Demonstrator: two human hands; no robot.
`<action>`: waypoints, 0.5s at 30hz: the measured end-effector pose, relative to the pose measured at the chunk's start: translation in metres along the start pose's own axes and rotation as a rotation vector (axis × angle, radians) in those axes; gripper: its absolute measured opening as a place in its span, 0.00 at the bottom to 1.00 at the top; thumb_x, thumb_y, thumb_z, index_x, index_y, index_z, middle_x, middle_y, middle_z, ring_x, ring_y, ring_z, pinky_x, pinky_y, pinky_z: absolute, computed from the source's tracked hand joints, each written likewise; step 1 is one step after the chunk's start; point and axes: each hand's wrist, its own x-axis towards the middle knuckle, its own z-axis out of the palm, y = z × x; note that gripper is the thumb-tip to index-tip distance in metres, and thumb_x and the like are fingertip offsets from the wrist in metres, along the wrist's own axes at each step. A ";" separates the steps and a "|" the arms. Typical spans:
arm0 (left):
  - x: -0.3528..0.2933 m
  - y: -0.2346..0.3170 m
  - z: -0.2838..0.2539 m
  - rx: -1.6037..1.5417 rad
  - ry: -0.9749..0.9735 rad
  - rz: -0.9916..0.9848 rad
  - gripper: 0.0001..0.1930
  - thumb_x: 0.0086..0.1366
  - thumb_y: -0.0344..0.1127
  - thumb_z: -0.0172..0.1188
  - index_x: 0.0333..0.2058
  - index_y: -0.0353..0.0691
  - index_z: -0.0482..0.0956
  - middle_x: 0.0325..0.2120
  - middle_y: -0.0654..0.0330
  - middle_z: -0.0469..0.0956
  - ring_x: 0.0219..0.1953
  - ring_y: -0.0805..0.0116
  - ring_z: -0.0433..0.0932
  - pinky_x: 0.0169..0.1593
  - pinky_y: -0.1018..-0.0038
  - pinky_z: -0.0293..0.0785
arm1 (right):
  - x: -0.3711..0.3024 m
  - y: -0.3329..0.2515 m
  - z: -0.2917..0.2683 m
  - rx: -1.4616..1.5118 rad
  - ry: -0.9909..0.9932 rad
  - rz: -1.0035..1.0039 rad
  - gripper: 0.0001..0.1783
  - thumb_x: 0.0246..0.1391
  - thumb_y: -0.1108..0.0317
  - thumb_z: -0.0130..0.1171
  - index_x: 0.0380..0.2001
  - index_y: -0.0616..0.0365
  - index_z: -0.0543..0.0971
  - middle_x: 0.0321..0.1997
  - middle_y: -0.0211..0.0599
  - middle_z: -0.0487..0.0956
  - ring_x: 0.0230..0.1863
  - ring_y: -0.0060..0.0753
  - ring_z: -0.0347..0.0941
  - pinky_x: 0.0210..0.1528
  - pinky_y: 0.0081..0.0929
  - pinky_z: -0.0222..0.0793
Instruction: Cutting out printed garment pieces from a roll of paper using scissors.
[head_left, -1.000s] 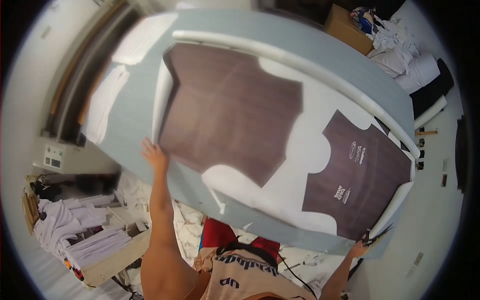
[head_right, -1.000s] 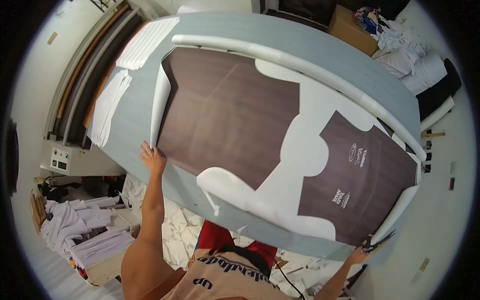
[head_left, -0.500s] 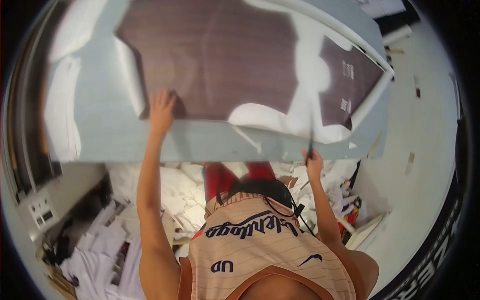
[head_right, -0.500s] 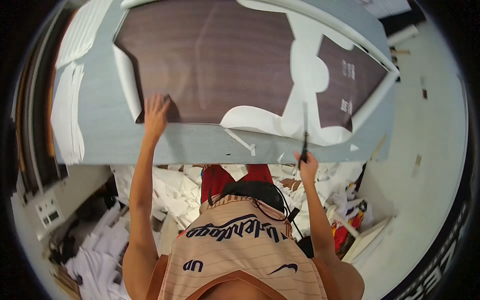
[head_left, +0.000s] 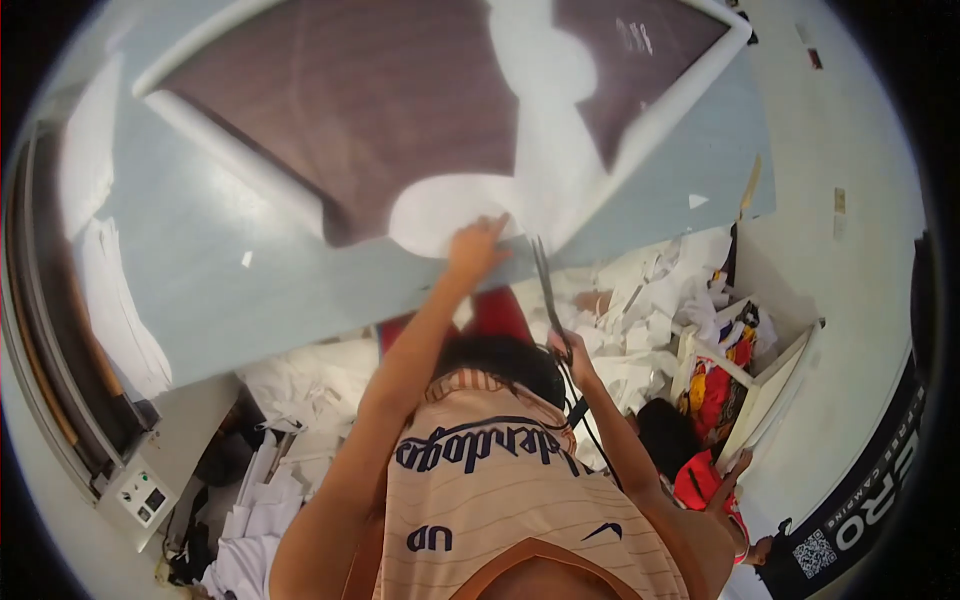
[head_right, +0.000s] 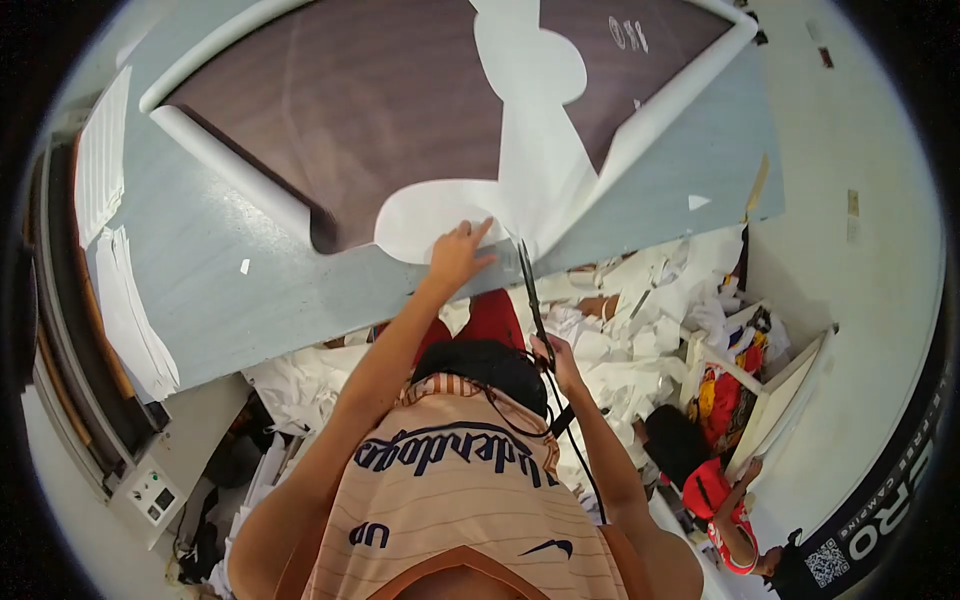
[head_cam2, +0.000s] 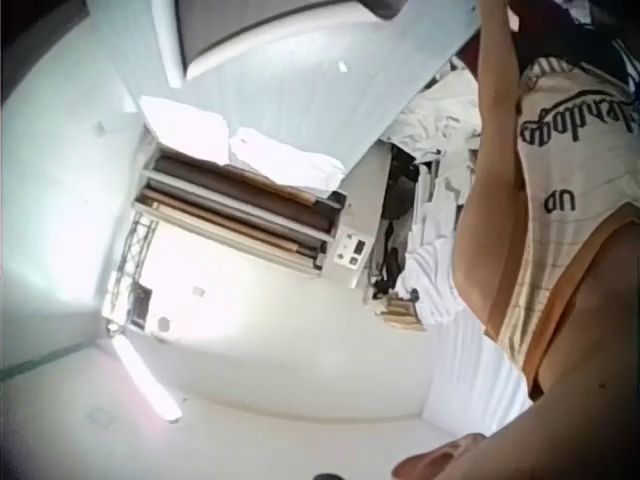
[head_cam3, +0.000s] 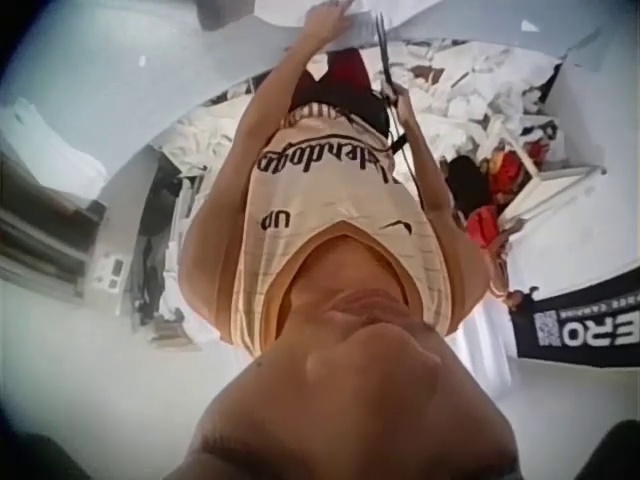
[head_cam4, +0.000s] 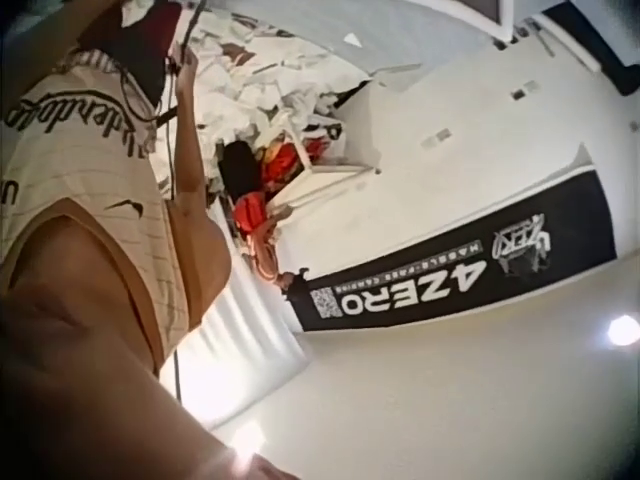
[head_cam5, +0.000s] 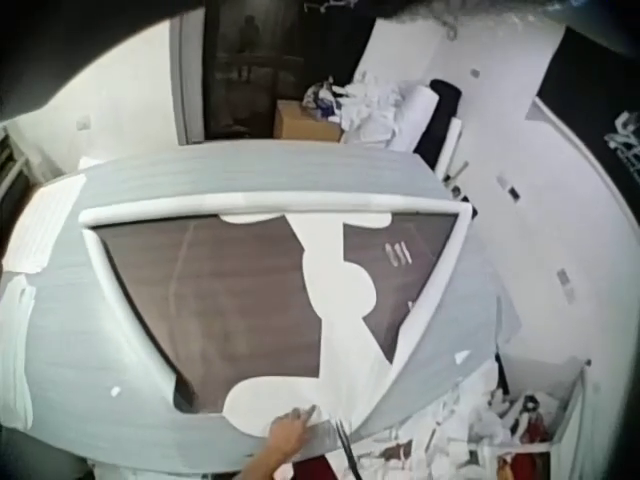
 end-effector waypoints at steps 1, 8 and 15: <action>0.008 0.005 0.003 -0.027 0.029 0.022 0.29 0.57 0.48 0.70 0.57 0.48 0.77 0.35 0.55 0.76 0.33 0.53 0.80 0.37 0.60 0.77 | 0.007 0.005 -0.008 0.002 -0.005 -0.010 0.17 0.64 0.52 0.58 0.29 0.53 0.74 0.23 0.20 0.67 0.26 0.16 0.62 0.28 0.22 0.56; 0.015 0.001 0.031 -0.123 0.216 0.141 0.14 0.61 0.37 0.67 0.46 0.47 0.83 0.27 0.62 0.75 0.26 0.61 0.79 0.29 0.65 0.76 | 0.051 0.022 0.004 0.073 -0.049 -0.090 0.21 0.66 0.48 0.57 0.27 0.52 0.73 0.21 0.22 0.70 0.22 0.16 0.66 0.24 0.21 0.59; 0.016 0.005 0.045 -0.212 0.264 0.205 0.05 0.60 0.30 0.66 0.35 0.43 0.83 0.23 0.60 0.74 0.25 0.60 0.78 0.28 0.66 0.74 | 0.064 0.005 0.027 0.253 -0.028 -0.095 0.22 0.63 0.49 0.62 0.24 0.50 0.69 0.16 0.22 0.66 0.16 0.17 0.63 0.19 0.21 0.58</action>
